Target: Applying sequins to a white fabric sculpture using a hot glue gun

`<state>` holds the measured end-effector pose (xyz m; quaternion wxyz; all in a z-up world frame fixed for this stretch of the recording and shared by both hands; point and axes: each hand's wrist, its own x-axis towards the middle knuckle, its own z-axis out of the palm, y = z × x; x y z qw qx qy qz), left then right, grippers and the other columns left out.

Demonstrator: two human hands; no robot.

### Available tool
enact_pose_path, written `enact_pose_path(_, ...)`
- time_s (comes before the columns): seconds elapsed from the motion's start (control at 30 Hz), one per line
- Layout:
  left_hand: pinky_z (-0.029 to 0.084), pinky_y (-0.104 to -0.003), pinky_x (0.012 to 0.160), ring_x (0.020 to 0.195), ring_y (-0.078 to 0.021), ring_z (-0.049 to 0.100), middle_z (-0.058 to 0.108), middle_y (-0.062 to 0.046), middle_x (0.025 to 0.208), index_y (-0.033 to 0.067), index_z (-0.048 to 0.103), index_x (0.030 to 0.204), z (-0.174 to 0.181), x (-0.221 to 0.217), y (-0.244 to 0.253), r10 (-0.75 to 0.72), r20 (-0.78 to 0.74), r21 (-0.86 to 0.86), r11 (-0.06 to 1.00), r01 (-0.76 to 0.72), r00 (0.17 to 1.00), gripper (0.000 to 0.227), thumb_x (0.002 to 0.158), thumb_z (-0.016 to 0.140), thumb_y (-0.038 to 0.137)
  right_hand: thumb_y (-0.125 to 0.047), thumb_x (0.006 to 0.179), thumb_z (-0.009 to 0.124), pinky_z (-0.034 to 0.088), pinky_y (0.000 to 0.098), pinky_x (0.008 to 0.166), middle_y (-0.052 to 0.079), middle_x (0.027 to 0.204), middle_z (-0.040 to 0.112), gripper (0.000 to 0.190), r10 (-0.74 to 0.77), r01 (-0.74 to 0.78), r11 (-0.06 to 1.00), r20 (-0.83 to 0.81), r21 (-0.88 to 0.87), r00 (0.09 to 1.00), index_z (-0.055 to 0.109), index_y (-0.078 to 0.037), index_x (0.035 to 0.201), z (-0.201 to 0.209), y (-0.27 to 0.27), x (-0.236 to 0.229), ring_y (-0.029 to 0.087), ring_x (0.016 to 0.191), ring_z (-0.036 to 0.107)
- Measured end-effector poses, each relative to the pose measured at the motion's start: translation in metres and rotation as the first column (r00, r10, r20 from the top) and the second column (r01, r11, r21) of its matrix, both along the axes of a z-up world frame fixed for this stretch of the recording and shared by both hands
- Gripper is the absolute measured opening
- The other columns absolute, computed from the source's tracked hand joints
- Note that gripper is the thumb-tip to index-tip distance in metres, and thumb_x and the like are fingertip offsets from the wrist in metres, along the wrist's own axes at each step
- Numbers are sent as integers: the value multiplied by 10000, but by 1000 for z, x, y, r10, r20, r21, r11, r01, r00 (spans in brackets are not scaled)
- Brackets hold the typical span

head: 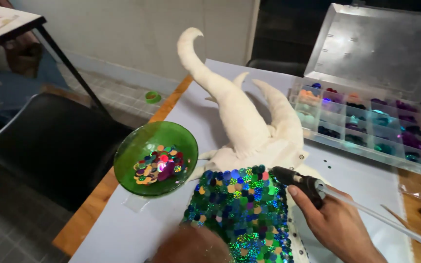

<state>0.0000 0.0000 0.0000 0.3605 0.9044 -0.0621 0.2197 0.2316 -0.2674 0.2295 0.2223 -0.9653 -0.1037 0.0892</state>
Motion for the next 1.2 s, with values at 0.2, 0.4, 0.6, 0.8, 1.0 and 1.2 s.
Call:
enact_pose_path(0.2,491,-411,834,934,-274,647,729,-57,997,123,771,999,206,95,120,371,129,324,861,-393,920,218,961,616,271,-593,964,563,466,369,670,137,648,656,594,-82,82,997,-101,-2,992,602,-31,776,14,5,-5,260,641,599)
enact_pose_path(0.4,557,-412,849,1083,-248,702,778,78,1064,353,817,1013,203,138,166,614,-525,541,775,-327,589,239,878,669,221,-566,994,590,499,382,680,208,805,768,639,-314,344,935,-242,91,918,763,29,842,23,-4,-8,315,726,671)
enact_pose_path(0.6,557,-387,863,1066,-251,712,778,10,1054,450,761,1163,168,157,185,572,-562,644,756,-118,598,313,874,705,344,-430,989,667,437,415,591,169,613,601,436,-325,344,856,-117,385,938,898,-60,984,7,-32,-3,267,610,529)
enact_pose_path(0.8,550,-442,787,964,-318,714,757,-60,927,293,784,846,155,162,194,595,-507,706,702,-95,624,212,886,597,383,-472,991,599,468,386,660,123,665,690,443,-340,369,874,-142,316,929,919,-167,1023,18,-36,-3,249,663,613)
enact_pose_path(1.0,555,-409,822,1059,-228,699,766,100,1093,390,822,940,170,149,178,654,-402,618,710,-338,641,183,848,674,442,-405,980,641,374,339,488,109,530,537,457,-235,324,780,-230,536,944,876,-19,913,10,-36,-1,202,491,451)
enact_pose_path(1.2,549,-370,894,1042,-256,745,806,16,1108,281,852,1044,172,142,174,644,-407,431,760,-486,648,257,858,746,422,-427,977,645,360,339,447,113,441,498,533,-170,271,795,-229,542,959,765,31,733,9,-34,2,210,417,446)
